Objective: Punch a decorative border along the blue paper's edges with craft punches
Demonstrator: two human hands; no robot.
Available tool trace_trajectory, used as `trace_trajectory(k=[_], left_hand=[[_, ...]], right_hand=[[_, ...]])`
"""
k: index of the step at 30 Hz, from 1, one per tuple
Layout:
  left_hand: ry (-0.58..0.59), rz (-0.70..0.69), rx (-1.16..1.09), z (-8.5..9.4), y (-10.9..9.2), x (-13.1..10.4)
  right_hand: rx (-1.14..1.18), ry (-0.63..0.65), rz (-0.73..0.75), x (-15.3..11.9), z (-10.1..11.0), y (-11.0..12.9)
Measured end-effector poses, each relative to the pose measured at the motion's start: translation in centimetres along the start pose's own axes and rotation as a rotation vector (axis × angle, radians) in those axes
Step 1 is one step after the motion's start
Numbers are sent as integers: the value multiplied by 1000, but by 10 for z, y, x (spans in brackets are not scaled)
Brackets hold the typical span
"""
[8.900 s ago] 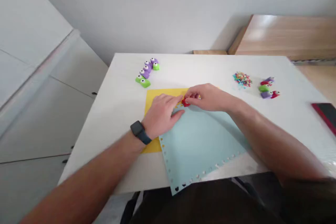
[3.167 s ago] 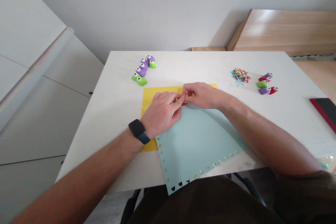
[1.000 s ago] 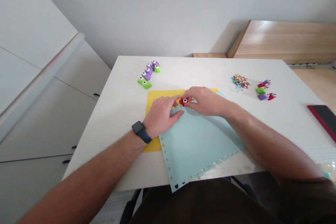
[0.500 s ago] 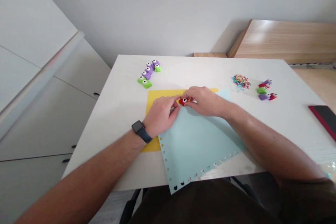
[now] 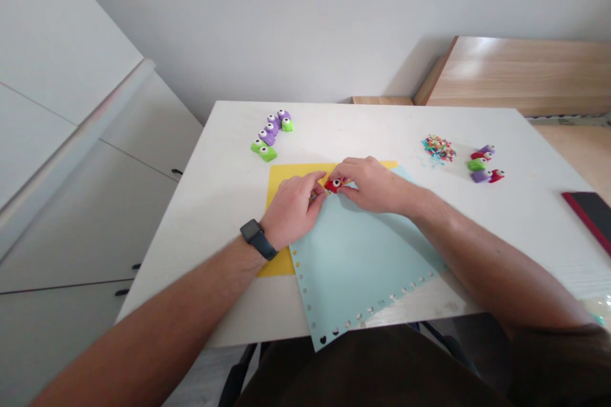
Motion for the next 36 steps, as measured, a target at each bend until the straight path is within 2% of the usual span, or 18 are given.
trace_trajectory(k=[18, 24, 36], left_hand=[[6, 20, -30, 1, 1, -1], [4, 26, -24, 1, 0, -1], [7, 25, -13, 2, 0, -1]], right_hand=[[6, 8, -55, 1, -1, -3], [-80, 22, -41, 0, -1, 0], [-102, 14, -35, -1, -2, 1]])
Point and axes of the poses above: each hand's wrist, its own x-axis towards the middle knuckle, its own z-axis out of the back of the hand, y = z × x, the point moved 3 cm from there along x, towards the middle knuckle, and after that the axes turned 15 degrees about -y, right-handed, at the moved point
